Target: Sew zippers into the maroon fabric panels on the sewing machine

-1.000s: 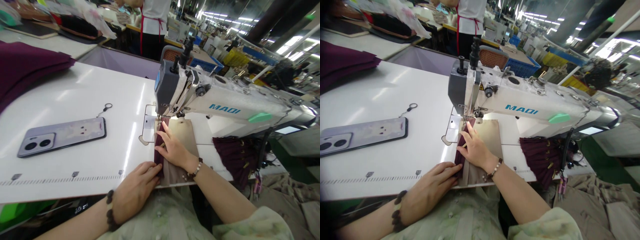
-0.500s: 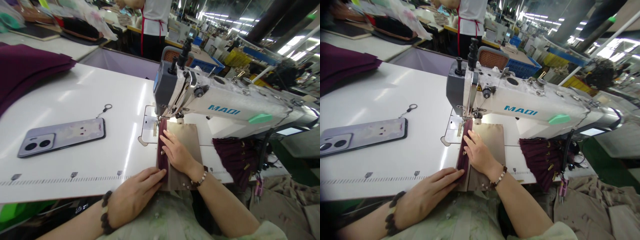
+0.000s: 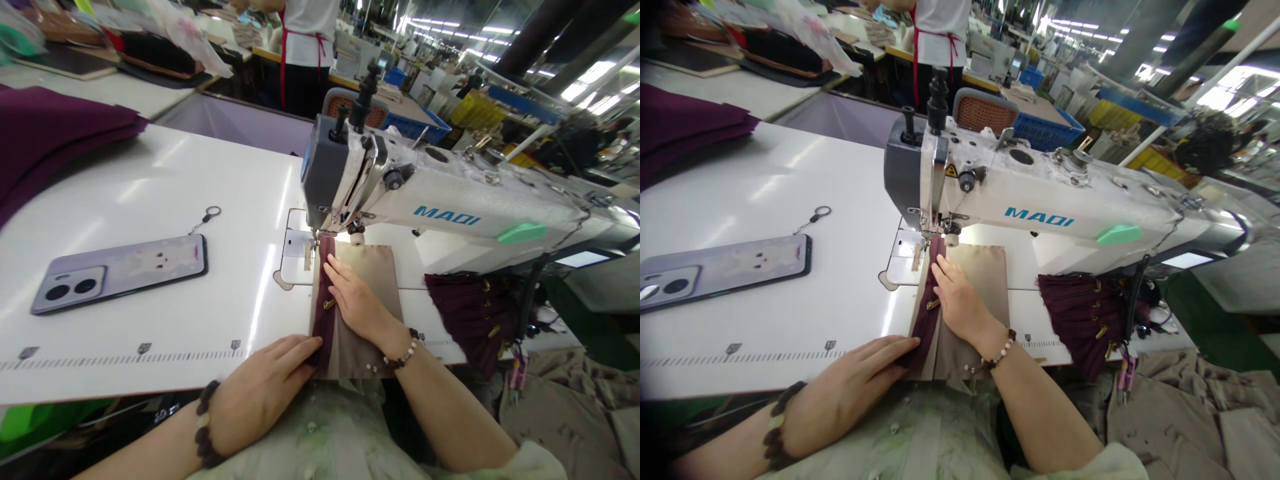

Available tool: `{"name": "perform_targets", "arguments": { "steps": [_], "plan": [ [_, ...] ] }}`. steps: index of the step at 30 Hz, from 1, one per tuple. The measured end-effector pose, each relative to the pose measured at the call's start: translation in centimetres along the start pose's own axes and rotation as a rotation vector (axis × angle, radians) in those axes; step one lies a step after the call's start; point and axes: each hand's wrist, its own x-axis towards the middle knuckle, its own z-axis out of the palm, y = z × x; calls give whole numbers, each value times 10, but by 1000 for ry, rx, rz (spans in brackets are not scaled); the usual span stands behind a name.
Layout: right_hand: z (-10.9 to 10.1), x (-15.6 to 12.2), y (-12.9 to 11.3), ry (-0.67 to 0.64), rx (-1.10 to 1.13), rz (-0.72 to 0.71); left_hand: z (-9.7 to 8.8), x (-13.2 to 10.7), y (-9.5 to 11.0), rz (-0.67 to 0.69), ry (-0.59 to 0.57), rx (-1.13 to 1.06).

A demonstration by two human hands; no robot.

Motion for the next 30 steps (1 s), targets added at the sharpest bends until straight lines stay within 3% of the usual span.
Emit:
{"name": "perform_targets", "arguments": {
  "steps": [3,10,19,26,30],
  "plan": [
    [-3,0,-1,4,25,24,0,-1,1,-23,-41,-43],
    [-2,0,-2,24,32,21,0,0,-1,101,-34,54],
    [-23,4,-2,-190,24,2,-2,2,-2,145,4,83],
    [1,5,-7,88,-120,38,-2,2,-4,191,-11,118],
    [4,-3,-10,56,-161,10,-7,2,-2,176,-90,-20]
  ]
}}
